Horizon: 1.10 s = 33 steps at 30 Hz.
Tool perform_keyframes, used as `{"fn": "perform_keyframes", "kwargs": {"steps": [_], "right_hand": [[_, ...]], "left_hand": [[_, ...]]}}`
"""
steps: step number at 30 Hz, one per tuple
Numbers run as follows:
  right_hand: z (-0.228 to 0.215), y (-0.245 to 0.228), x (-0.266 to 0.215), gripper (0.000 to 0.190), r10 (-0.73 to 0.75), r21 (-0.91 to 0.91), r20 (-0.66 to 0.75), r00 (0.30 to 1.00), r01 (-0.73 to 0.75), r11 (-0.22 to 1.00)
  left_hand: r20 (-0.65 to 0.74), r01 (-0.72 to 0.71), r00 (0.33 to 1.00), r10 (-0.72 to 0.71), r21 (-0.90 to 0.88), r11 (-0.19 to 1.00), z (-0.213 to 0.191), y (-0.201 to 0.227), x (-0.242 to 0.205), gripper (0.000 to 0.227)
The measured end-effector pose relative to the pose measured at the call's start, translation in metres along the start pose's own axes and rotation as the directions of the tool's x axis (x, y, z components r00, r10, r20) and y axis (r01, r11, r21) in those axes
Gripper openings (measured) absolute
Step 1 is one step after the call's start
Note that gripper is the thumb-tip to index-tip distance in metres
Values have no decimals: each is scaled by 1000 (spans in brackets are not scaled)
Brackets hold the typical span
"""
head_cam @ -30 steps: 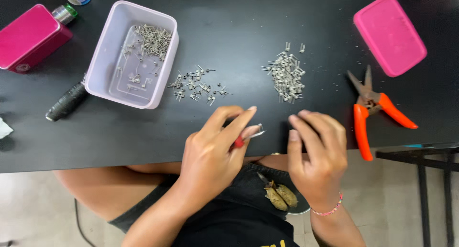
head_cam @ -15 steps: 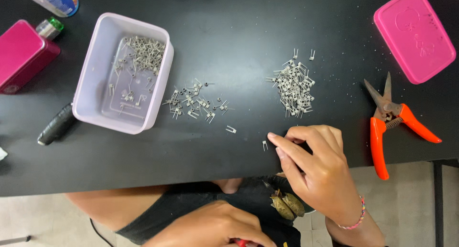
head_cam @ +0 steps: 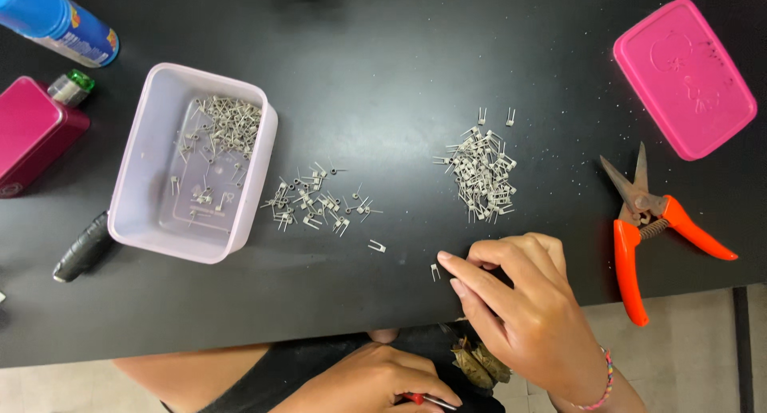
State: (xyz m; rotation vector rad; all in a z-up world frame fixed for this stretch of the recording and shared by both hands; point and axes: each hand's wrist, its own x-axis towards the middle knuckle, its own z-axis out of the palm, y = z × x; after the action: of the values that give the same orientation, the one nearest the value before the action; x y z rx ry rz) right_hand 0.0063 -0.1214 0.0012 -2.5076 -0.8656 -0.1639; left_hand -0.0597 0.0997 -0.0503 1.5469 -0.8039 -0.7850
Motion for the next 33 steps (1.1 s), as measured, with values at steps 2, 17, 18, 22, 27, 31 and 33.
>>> {"fn": "perform_keyframes", "kwargs": {"steps": [2,17,18,22,27,31,33], "right_hand": [[0,1,0,28,0,6,4,1000,0,1000],[-1,4,10,32,-98,28,52,994,96,995],[-1,4,11,34,-116,22,51,992,115,993],[-1,3,15,33,-116,48,49,992,114,992],[0,1,19,11,-45,333,-102,994,77,940],[2,12,7,12,89,638,-184,979,50,769],[2,15,8,7,61,843,-203,977,142,519]], "left_hand": [[3,11,1000,-12,30,999,0,-2,0,26],[35,79,996,-82,79,994,-1,-9,1,29],[29,75,997,-77,78,994,-1,-9,1,32],[44,96,994,-101,92,991,0,-7,0,30],[-44,21,999,-18,71,997,4,-6,-5,27],[-32,-10,999,13,80,997,10,-18,-6,32],[-55,-87,994,93,92,992,16,-28,-8,25]]}}
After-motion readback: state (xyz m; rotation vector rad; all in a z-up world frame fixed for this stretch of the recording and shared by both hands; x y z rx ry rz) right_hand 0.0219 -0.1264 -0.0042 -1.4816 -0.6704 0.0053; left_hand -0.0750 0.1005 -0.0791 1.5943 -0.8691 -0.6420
